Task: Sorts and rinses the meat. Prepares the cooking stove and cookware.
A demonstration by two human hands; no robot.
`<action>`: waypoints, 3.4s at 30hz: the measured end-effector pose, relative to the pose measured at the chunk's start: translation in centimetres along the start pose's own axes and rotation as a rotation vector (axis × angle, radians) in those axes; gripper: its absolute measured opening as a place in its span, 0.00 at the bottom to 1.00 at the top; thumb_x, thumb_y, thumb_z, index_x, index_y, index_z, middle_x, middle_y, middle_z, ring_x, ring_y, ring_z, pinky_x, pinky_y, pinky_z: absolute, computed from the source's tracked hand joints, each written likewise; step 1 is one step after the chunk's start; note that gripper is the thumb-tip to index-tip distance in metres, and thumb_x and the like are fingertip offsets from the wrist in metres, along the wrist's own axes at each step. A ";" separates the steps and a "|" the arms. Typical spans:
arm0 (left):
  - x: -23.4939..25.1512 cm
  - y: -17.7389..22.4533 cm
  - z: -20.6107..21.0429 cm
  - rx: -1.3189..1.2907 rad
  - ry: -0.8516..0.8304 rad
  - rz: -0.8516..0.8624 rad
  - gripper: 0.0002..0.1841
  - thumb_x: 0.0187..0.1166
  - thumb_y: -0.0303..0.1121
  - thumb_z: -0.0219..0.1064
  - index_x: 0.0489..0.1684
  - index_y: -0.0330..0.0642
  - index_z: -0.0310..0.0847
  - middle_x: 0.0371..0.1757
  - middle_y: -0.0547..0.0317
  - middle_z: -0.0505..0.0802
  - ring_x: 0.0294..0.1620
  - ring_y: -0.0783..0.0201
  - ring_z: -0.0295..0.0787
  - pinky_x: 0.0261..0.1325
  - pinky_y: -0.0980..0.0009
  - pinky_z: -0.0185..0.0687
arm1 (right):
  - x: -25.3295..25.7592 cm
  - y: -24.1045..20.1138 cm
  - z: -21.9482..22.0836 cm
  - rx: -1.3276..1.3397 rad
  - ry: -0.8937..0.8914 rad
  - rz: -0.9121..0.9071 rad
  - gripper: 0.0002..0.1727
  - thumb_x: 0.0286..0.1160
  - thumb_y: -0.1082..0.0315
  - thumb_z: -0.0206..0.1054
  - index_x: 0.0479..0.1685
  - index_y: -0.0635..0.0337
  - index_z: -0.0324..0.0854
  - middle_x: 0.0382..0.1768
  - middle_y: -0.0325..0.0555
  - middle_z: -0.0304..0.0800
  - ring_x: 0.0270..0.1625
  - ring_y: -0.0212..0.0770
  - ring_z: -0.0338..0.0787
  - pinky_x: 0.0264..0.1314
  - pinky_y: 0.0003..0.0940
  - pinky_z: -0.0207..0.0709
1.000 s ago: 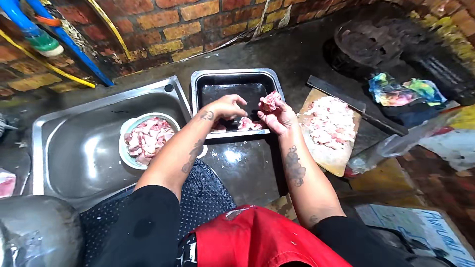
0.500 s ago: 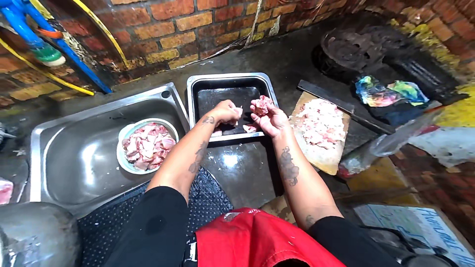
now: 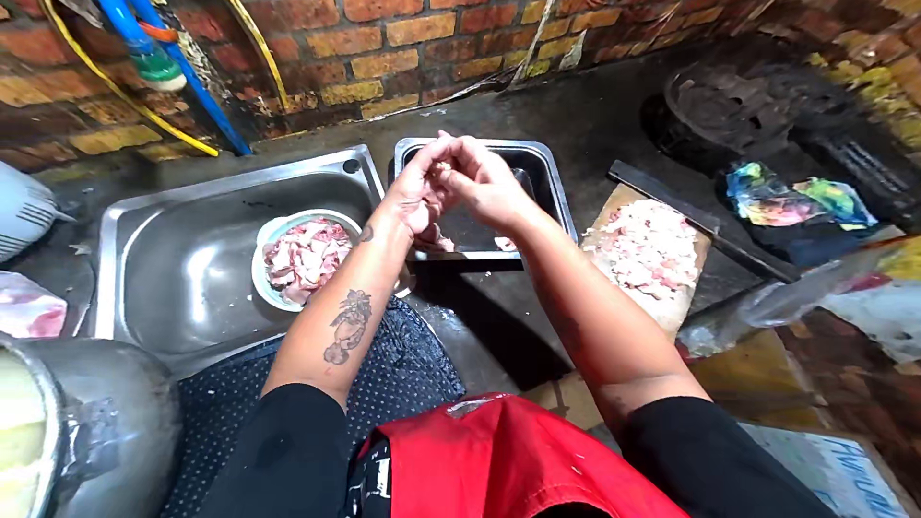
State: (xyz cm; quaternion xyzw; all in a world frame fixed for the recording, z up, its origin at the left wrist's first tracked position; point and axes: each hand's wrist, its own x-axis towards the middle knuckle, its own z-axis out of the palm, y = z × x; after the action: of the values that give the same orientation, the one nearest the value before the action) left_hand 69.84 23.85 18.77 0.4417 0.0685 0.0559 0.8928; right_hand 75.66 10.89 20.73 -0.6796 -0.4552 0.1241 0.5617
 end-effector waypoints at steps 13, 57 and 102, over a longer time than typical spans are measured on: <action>-9.4 8.0 -16.0 1.308 0.612 -0.280 0.33 0.73 0.36 0.78 0.79 0.37 0.73 0.68 0.31 0.86 0.68 0.37 0.84 0.71 0.35 0.76 | -7.3 5.7 -9.4 -0.454 -0.019 0.567 0.13 0.88 0.67 0.63 0.63 0.63 0.81 0.59 0.62 0.88 0.57 0.58 0.89 0.62 0.62 0.79; 5.6 1.6 -3.2 0.961 -0.254 -0.352 0.17 0.75 0.14 0.68 0.63 0.31 0.81 0.54 0.49 0.92 0.51 0.64 0.92 0.61 0.68 0.88 | -6.5 12.9 -6.6 -0.228 0.362 0.665 0.21 0.94 0.59 0.54 0.64 0.69 0.80 0.44 0.59 0.91 0.44 0.51 0.93 0.56 0.53 0.86; -11.0 1.9 -16.9 2.064 0.138 -0.355 0.09 0.72 0.29 0.73 0.45 0.35 0.92 0.56 0.35 0.91 0.65 0.32 0.86 0.60 0.30 0.80 | -15.1 7.8 -2.3 -0.562 0.487 0.042 0.14 0.78 0.73 0.63 0.46 0.78 0.89 0.54 0.73 0.90 0.64 0.58 0.89 0.73 0.40 0.76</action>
State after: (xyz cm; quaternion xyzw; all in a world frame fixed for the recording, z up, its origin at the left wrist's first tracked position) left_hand 56.02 36.45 10.90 0.9681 0.1974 -0.1365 0.0723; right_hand 72.62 -1.71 9.47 -0.8262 -0.3104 -0.1597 0.4423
